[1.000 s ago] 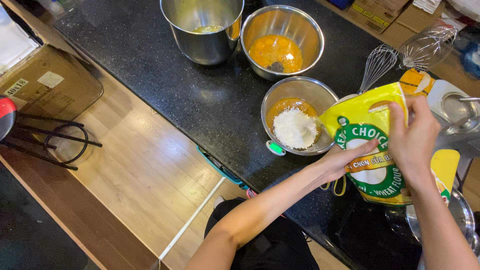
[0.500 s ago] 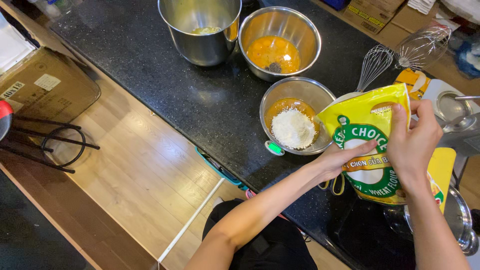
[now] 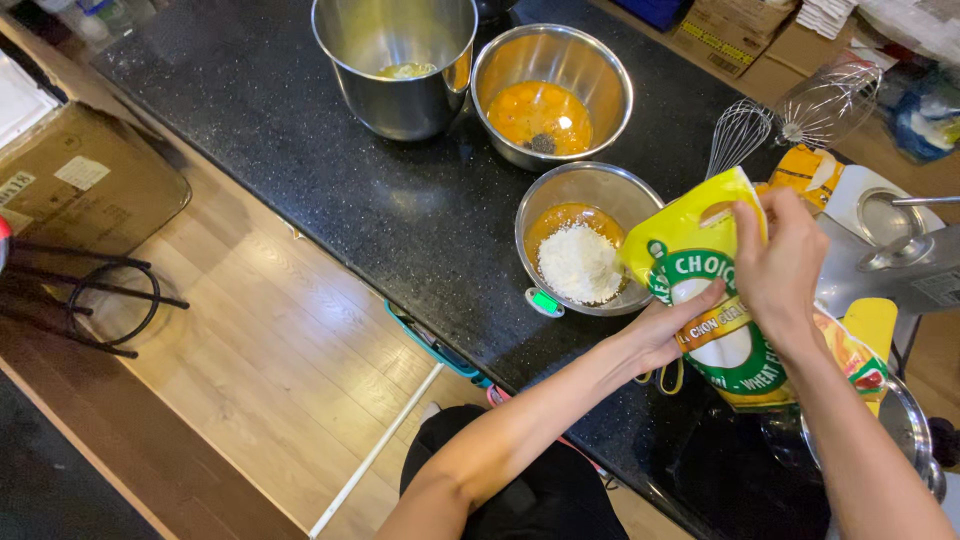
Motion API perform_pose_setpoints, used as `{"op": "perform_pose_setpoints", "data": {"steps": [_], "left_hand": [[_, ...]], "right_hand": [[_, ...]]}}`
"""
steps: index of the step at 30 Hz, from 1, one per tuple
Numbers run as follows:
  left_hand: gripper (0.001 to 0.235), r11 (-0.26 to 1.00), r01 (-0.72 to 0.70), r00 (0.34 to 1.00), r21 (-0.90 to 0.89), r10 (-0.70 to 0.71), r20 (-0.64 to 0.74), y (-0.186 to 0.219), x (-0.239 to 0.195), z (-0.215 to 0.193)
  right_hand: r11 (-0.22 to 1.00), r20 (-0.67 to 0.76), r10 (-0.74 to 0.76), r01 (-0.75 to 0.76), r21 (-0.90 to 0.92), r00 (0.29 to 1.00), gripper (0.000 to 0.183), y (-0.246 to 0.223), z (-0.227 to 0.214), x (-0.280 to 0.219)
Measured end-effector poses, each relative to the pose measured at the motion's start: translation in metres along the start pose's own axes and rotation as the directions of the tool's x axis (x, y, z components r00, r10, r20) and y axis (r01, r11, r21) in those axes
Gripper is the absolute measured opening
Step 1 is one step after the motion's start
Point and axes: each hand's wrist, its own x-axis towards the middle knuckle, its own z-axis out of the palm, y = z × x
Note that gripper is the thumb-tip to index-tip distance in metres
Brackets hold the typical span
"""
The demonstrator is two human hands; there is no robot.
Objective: The person cuts open a bag of flour with scissors and pours flour into two separate metal bowls containing orange liquid. Then the person pours sugar from a bag into a third metal bowl containing yellow liquid. The person folds the flour bag and places it in a storage bin.
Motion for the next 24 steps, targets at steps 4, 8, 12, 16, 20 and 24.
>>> {"op": "perform_pose_setpoints", "data": {"steps": [4,8,12,16,20,24], "left_hand": [[0.039,0.999,-0.033,0.999,-0.013,0.033,0.006,-0.002,0.002,-0.003],[0.038,0.999,-0.019,0.999,-0.051,0.02,0.03,0.0,-0.001,-0.001],[0.038,1.0,-0.011,1.0,0.022,0.011,-0.005,0.004,-0.004,0.005],[0.041,0.988,-0.022,1.0,0.15,0.024,-0.011,0.011,-0.003,0.01],[0.048,0.968,-0.035,0.999,0.249,0.043,-0.029,0.017,-0.006,0.017],[0.052,0.972,-0.034,0.999,0.233,0.043,-0.034,0.021,-0.013,0.026]], "right_hand": [[0.997,-0.03,-0.072,0.073,0.035,0.997,0.018,0.007,0.003,0.002],[1.0,0.021,0.002,-0.002,0.016,1.0,0.02,0.008,0.005,-0.003],[0.996,-0.026,0.062,-0.06,0.059,0.998,0.02,0.011,0.0,-0.007],[0.988,-0.091,0.151,-0.15,0.017,0.984,0.022,0.017,-0.004,-0.021],[0.986,-0.15,0.096,-0.073,0.15,0.984,0.02,0.024,-0.01,-0.038],[0.976,-0.17,0.145,-0.112,0.188,0.975,0.025,0.024,-0.01,-0.046]]}}
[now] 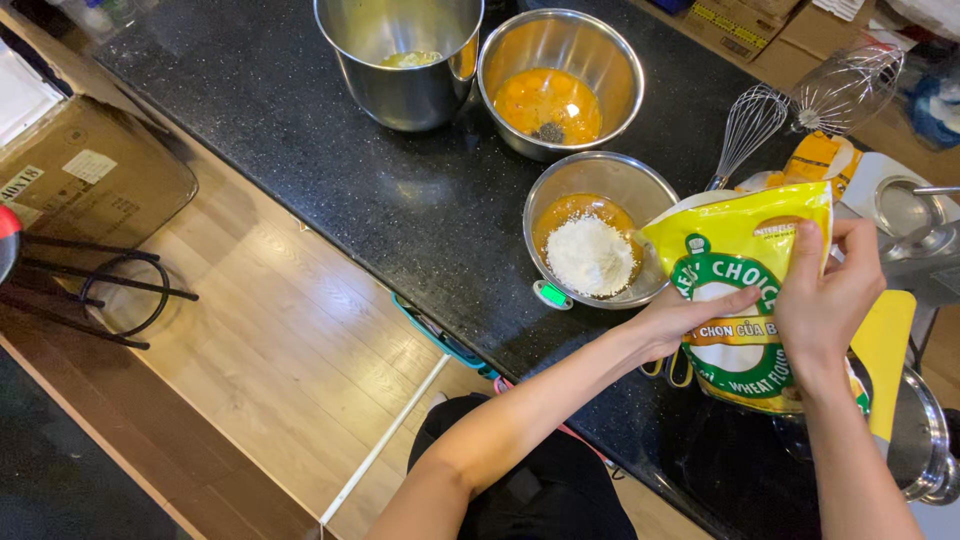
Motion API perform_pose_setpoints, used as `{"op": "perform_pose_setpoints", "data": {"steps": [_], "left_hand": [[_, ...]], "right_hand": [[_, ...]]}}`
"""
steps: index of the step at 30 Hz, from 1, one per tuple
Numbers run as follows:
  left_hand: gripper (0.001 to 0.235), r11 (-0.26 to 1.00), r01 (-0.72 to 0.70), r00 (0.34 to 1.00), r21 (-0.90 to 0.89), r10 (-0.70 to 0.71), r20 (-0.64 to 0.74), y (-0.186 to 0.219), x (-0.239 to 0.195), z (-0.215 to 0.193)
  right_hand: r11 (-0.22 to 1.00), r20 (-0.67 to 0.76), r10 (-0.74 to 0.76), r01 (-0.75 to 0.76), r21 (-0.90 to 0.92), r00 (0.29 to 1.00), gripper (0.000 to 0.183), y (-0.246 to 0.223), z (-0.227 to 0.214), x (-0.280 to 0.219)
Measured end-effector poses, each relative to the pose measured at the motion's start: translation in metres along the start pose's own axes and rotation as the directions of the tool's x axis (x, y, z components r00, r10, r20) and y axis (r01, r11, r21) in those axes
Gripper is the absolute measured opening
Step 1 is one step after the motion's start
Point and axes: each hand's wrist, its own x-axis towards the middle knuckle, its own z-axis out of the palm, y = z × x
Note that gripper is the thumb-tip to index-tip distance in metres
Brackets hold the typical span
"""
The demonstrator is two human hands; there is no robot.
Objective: The person cuts open a bag of flour with scissors and pours flour into two separate metal bowls containing orange liquid. Then the person pours sugar from a bag into a third metal bowl containing yellow liquid. The person folds the flour bag and places it in a storage bin.
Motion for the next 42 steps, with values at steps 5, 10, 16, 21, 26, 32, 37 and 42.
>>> {"op": "perform_pose_setpoints", "data": {"steps": [5,10,16,21,26,32,37,42], "left_hand": [[0.055,1.0,-0.011,1.0,0.011,0.011,0.017,0.002,-0.003,0.004],[0.056,0.998,-0.04,0.999,0.05,0.039,0.029,-0.004,0.002,-0.002],[0.041,0.983,0.034,0.995,-0.182,-0.016,0.1,-0.026,0.006,-0.016],[0.041,0.981,0.024,0.995,-0.193,-0.005,0.099,-0.035,0.014,-0.022],[0.038,0.978,0.041,0.996,-0.206,-0.024,0.083,-0.036,0.016,-0.025],[0.035,0.986,0.019,0.998,-0.168,-0.009,0.057,-0.032,0.009,-0.025],[0.05,0.999,0.0,0.999,-0.036,0.001,0.034,-0.02,0.007,-0.014],[0.059,0.998,-0.044,0.998,0.041,0.042,0.041,-0.003,0.002,-0.003]], "right_hand": [[1.0,-0.02,0.0,0.0,-0.008,1.0,0.026,0.001,-0.002,-0.003],[1.0,-0.025,0.006,-0.006,0.006,1.0,0.026,-0.004,-0.004,-0.001],[0.996,0.117,-0.004,0.014,-0.09,0.993,0.022,-0.022,0.009,0.017],[0.983,0.155,-0.13,0.148,-0.108,0.979,0.016,-0.026,0.011,0.027],[0.984,0.196,-0.104,0.129,-0.123,0.975,0.016,-0.013,0.017,0.033],[0.98,0.131,-0.015,0.041,-0.196,0.991,0.024,0.006,0.02,0.019],[0.997,0.067,-0.02,0.025,-0.073,0.998,0.021,0.001,0.006,0.006],[0.996,-0.011,0.059,-0.058,0.069,0.998,0.02,-0.022,-0.006,0.002]]}}
